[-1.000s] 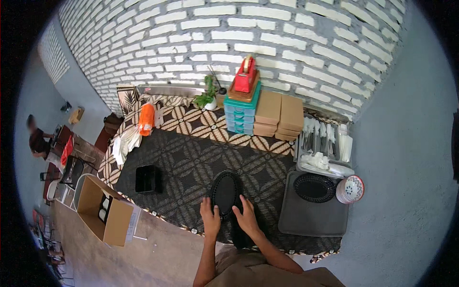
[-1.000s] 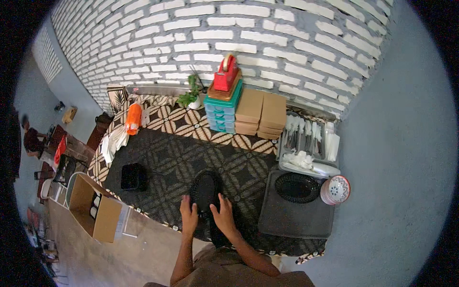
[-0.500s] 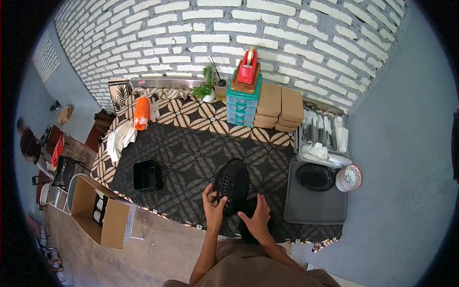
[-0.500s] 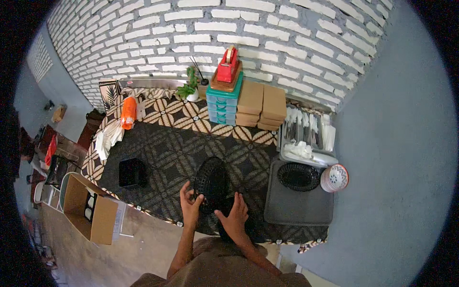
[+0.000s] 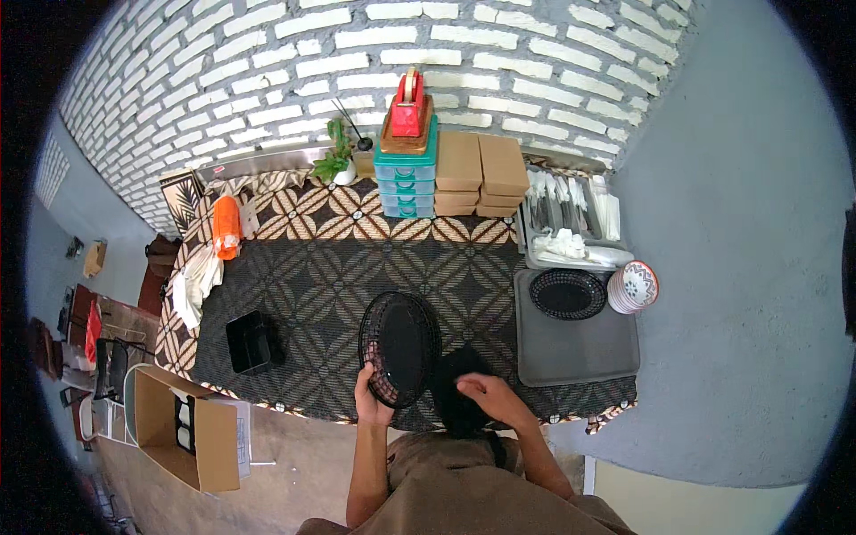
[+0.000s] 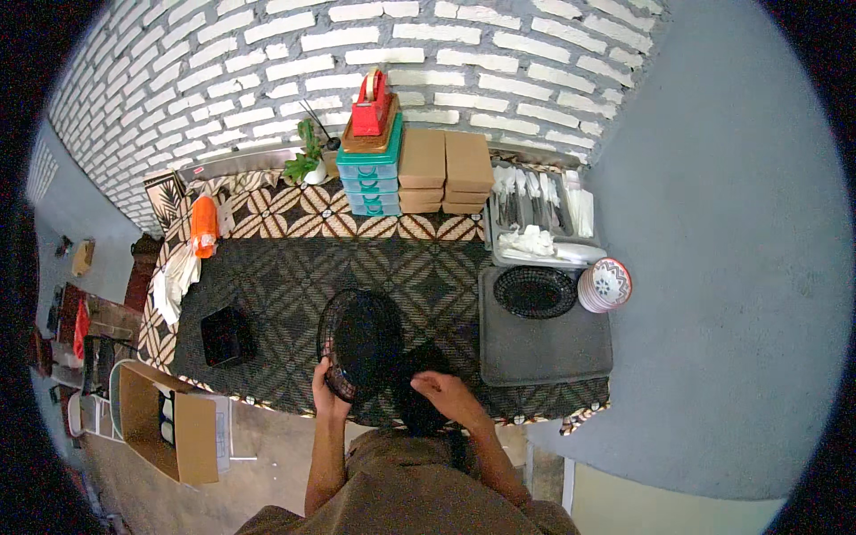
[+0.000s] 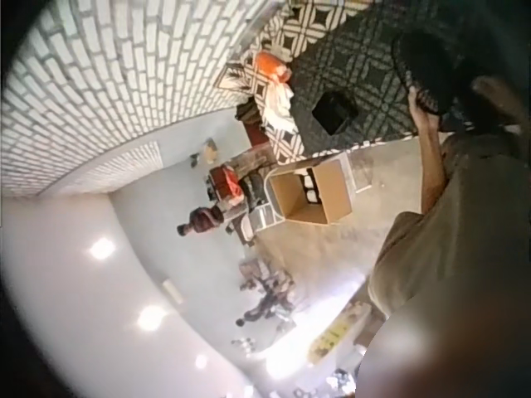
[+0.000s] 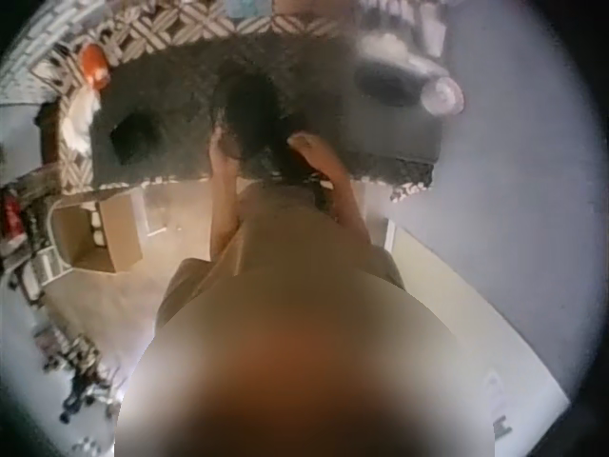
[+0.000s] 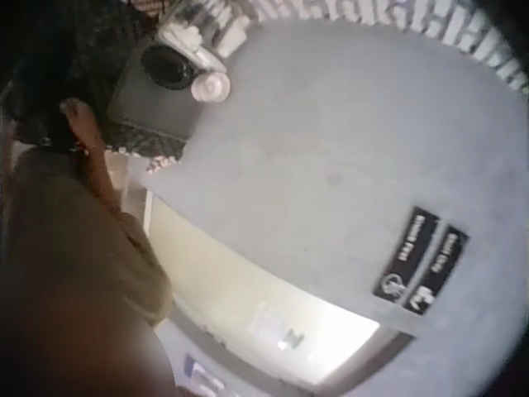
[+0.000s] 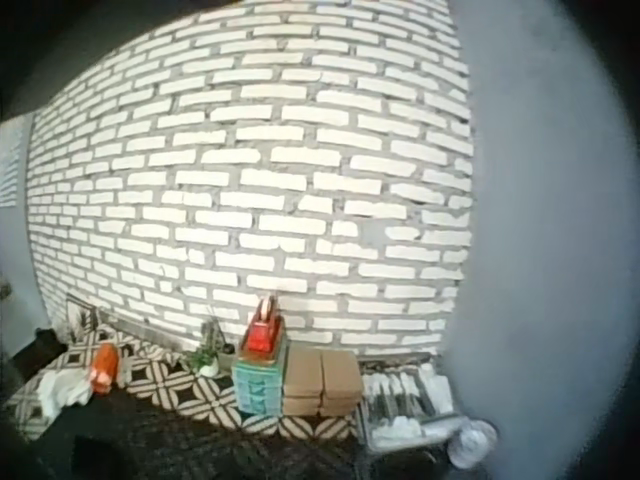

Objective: Cleaning and stacking bowls and plates in a restaurant preparation area.

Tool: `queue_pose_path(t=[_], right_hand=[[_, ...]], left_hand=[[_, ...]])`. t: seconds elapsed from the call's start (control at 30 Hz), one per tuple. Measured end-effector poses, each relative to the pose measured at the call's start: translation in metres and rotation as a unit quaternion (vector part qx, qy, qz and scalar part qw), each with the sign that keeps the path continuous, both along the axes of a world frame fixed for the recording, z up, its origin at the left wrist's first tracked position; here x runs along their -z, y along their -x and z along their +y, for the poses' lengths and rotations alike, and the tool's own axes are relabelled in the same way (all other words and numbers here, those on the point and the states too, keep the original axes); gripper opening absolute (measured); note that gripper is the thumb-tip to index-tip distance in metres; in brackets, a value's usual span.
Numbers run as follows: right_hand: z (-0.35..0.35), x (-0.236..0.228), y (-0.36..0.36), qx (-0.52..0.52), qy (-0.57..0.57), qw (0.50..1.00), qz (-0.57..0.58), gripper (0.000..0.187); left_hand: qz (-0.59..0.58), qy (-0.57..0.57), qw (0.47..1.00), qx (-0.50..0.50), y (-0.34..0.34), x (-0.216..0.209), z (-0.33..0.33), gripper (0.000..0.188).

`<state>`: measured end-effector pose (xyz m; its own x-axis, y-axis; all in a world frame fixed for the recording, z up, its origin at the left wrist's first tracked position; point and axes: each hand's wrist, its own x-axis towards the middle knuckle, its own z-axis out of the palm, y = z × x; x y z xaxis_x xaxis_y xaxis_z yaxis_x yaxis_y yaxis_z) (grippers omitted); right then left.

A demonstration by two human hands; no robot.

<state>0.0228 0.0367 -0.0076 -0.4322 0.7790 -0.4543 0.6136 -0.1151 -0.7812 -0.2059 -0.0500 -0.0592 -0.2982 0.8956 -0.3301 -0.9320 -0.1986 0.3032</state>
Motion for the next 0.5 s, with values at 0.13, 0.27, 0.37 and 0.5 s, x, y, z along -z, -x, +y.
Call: queue_pose_path(t=[0.13, 0.27, 0.37, 0.5], right_hand=[[-0.002, 0.029, -0.008, -0.007, -0.078, 0.997, 0.002, 0.042], [-0.006, 0.032, -0.001, 0.053, -0.177, 0.967, -0.172, 0.049], [0.004, 0.049, -0.01, 0.008, -0.028, 0.997, -0.071, 0.057], [0.013, 0.036, -0.021, 0.06, 0.171, 0.98, 0.079, 0.059]], left_hand=[[-0.019, -0.025, 0.999, 0.009, -0.004, -0.014, 0.002, 0.042], [-0.056, -0.052, 0.997, 0.027, -0.009, -0.017, 0.0, 0.041], [-0.094, -0.113, 0.988, 0.047, -0.011, -0.008, -0.002, 0.04], [-0.09, -0.047, 0.994, 0.029, -0.011, -0.013, -0.004, 0.04]])
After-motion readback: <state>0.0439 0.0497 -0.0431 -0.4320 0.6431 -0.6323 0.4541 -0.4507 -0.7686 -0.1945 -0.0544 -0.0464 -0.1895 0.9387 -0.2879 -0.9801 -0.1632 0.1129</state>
